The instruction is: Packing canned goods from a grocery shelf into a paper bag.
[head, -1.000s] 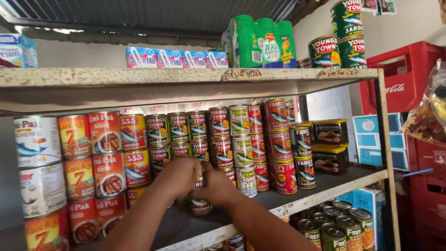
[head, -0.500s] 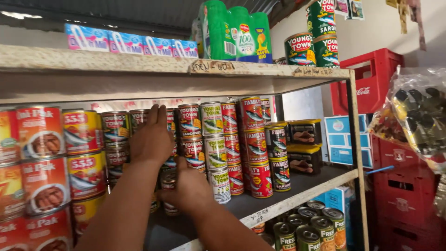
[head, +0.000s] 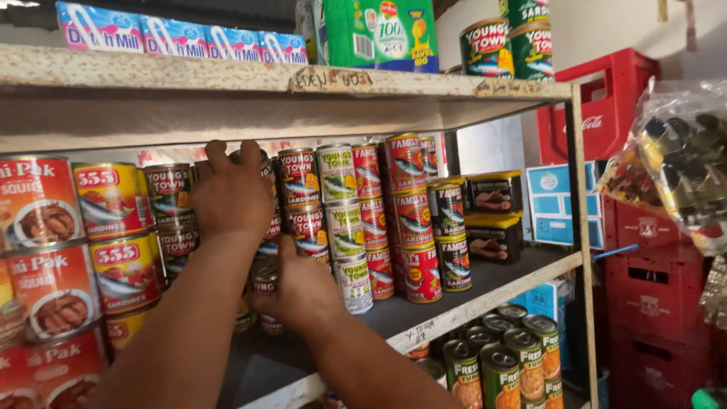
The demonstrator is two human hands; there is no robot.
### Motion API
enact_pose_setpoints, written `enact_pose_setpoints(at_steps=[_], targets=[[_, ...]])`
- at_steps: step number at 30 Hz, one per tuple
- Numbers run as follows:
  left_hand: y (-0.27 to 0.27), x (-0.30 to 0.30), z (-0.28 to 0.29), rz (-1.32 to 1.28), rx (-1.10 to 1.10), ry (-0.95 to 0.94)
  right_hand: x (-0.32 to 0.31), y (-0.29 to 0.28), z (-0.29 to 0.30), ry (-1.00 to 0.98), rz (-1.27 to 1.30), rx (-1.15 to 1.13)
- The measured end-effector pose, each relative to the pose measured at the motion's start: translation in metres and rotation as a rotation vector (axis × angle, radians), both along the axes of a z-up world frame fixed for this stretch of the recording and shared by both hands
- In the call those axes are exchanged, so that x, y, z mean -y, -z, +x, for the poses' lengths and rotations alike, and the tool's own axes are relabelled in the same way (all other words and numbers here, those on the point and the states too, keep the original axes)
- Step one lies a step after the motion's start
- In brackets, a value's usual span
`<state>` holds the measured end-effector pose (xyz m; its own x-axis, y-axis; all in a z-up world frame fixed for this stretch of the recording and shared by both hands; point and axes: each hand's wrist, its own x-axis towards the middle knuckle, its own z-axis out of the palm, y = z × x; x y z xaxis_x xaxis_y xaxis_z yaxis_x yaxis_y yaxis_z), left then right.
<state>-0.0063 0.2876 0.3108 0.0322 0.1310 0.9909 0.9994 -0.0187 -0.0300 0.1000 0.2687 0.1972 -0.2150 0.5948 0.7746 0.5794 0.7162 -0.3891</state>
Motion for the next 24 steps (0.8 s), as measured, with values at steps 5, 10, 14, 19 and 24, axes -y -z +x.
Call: enact_pose_setpoints(at_steps=[5,10,14,19,24], targets=[[0.008,0.027,-0.010,-0.031,0.014,-0.157,0.000,-0.001,0.001,-0.006,0.027,-0.038],[0.028,0.091,-0.031,0.074,0.005,0.285,0.010,-0.002,0.004,-0.008,0.083,-0.078],[0.052,0.152,-0.044,-0.047,0.123,0.466,0.014,0.014,0.003,-0.230,0.435,-0.126],[0.072,0.197,-0.072,-0.191,0.201,0.897,0.079,0.013,0.016,-0.283,0.281,-0.126],[0.099,0.274,-0.049,-0.435,0.495,1.178,0.148,0.038,0.067,-0.476,0.410,-0.175]])
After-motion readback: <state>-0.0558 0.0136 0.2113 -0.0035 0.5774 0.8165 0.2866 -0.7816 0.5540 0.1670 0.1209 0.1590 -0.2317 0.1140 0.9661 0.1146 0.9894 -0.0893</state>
